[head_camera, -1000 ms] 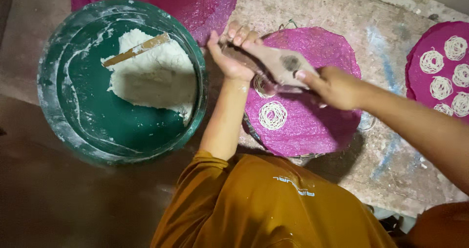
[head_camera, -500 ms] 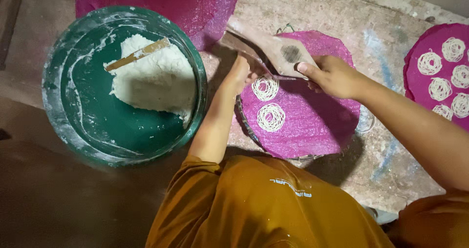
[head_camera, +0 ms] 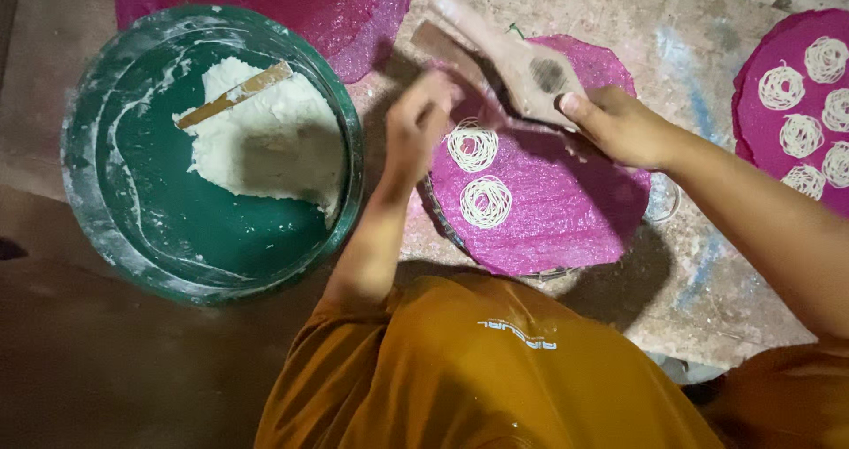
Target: The person presses white dough through a wooden hand-held extruder to form spiral noodle nests onto round pink boards. Between presses they reload the extruder with dough from a green basin, scrape excess paste off the tool by hand, and move filled boards aside.
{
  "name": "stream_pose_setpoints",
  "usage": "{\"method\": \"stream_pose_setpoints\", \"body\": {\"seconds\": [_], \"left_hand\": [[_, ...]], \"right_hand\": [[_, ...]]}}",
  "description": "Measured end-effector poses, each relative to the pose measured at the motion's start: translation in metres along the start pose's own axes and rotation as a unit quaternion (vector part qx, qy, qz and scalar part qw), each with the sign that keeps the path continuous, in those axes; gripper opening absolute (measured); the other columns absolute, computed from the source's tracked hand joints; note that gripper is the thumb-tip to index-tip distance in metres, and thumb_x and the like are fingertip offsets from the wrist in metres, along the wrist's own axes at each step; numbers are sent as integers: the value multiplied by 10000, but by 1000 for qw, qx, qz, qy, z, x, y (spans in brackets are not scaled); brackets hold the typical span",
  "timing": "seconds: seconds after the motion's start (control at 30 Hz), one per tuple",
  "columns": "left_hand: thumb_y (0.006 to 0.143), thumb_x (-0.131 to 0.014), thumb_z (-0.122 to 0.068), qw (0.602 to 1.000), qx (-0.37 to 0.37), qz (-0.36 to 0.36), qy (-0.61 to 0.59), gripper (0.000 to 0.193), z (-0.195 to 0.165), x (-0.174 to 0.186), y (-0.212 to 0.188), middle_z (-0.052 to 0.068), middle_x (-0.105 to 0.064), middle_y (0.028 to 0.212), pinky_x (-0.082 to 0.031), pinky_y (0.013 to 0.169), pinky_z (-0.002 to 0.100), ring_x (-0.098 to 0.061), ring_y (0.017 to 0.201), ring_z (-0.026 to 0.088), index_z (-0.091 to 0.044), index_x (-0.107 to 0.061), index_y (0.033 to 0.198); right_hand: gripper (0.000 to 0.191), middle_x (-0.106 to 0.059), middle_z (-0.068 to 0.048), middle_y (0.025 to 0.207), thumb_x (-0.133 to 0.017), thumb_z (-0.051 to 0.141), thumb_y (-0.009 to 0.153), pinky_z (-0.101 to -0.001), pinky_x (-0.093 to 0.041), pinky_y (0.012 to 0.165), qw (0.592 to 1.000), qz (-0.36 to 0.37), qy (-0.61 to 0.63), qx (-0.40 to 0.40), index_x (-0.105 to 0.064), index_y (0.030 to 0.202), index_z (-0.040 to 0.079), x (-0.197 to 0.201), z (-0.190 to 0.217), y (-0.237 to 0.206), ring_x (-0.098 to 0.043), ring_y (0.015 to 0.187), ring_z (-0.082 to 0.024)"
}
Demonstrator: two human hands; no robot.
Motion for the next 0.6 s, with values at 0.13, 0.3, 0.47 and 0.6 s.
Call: {"method": "stream_pose_setpoints", "body": {"seconds": [0.13,0.3,0.47,0.6], "left_hand": [[919,-439,-690,829,44,69,-553,704,-8,-37,45,48,-648,995,-468,1031,446,-617,1043,226,-92,-648,1227],[1002,-451,-718,692,45,57,-718,583,-6,-65,92,-4,-520,831,-433,979,416,-515,861,191,-147,-552,945],[997,-500,-630,692,-3,58,-720,487,9,-57,125,-34,-472,764,-409,863,349,-457,745,141,-171,-492,833],[980,-506,-648,681,44,39,-730,503,20,-58,128,-49,-438,687,-398,807,327,-441,677,137,-185,-478,785]], "right_hand": [[808,-690,-109,748,-247,719,922,-377,-575,601,983,145,113,-6,-698,1004,53,-16,1,-8,-664,650,-201],[890,-664,-122,720,-196,728,974,-447,-564,631,997,65,1,-49,-712,903,6,24,4,5,-655,656,-259],[744,-657,-112,676,-349,670,1002,-455,-554,678,994,-67,-84,14,-686,883,18,30,28,28,-676,655,-272],[727,-689,-173,701,-388,609,1024,-457,-555,695,995,-69,-46,51,-695,854,-28,20,38,30,-685,661,-287]]}}
Point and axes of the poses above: each hand's wrist, its own y-axis towards the middle knuckle, its own x-axis out of the back of the hand, z = x × y, the point moved 6 cm from there along y, towards the middle knuckle
